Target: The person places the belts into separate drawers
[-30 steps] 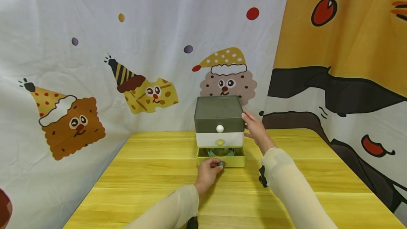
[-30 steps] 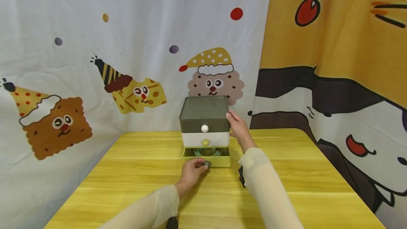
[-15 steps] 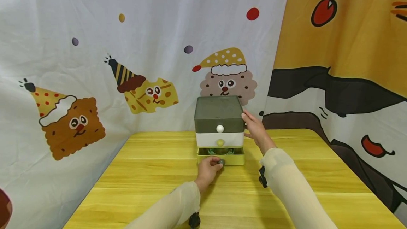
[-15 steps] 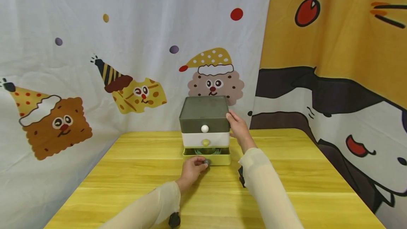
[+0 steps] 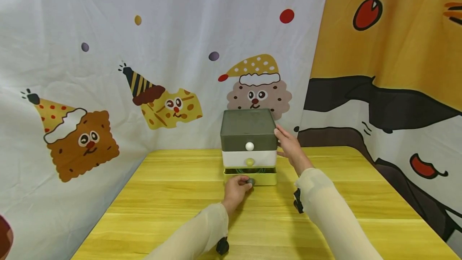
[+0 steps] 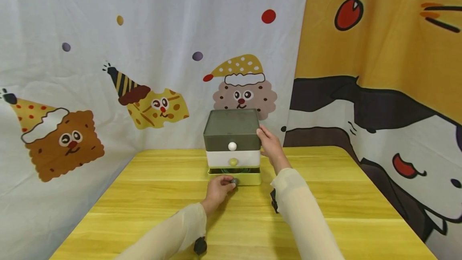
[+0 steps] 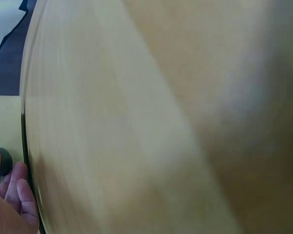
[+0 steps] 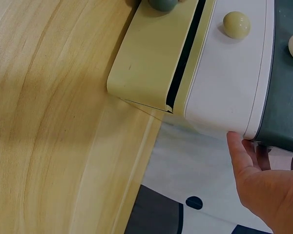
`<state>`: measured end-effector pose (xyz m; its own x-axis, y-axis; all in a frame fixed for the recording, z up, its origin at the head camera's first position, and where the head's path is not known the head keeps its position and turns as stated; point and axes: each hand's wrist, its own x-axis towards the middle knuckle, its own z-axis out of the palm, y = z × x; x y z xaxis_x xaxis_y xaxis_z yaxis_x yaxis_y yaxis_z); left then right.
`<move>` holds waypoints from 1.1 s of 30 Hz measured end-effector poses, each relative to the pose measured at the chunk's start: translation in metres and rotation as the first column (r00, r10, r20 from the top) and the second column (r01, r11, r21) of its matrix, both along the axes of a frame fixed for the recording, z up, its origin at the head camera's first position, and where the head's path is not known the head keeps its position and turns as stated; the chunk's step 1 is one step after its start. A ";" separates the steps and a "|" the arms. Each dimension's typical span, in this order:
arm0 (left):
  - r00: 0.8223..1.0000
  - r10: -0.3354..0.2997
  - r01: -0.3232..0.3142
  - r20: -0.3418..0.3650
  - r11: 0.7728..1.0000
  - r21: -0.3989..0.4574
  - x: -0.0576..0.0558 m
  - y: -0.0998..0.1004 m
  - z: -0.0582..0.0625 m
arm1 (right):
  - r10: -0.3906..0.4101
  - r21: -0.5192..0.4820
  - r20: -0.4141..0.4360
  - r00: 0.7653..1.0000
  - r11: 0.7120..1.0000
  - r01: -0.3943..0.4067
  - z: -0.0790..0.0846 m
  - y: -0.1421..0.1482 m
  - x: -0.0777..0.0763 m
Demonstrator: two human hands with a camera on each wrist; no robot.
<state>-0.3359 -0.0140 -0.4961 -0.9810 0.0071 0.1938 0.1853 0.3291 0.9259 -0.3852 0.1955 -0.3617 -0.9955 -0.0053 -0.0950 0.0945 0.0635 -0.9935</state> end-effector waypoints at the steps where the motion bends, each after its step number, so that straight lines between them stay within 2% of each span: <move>1: 1.000 0.000 0.000 0.016 1.000 0.010 -0.002 0.000 -0.001 | -0.002 0.001 0.000 1.000 1.000 0.002 0.000 0.000 0.000; 7: 0.999 0.003 -0.005 0.041 0.999 0.043 -0.012 0.001 -0.003 | -0.002 0.003 -0.011 1.000 1.000 0.002 -0.001 0.000 0.001; 18: 0.999 0.038 -0.038 0.023 0.999 0.007 -0.020 0.002 -0.006 | 0.008 -0.006 -0.021 1.000 1.000 -0.008 -0.004 0.002 -0.002; 24: 0.999 0.049 -0.049 0.005 0.999 0.008 -0.023 0.004 -0.008 | 0.004 -0.008 -0.022 1.000 1.000 -0.004 -0.003 0.002 -0.001; 33: 0.998 0.055 -0.055 0.030 0.998 -0.018 -0.023 0.006 -0.003 | 0.007 0.008 -0.022 1.000 1.000 -0.007 -0.004 0.002 -0.002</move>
<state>-0.3589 -0.0085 -0.4987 -0.9854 -0.0440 0.1643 0.1384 0.3538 0.9250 -0.3870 0.1972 -0.3653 -0.9972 -0.0118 -0.0733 0.0723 0.0716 -0.9948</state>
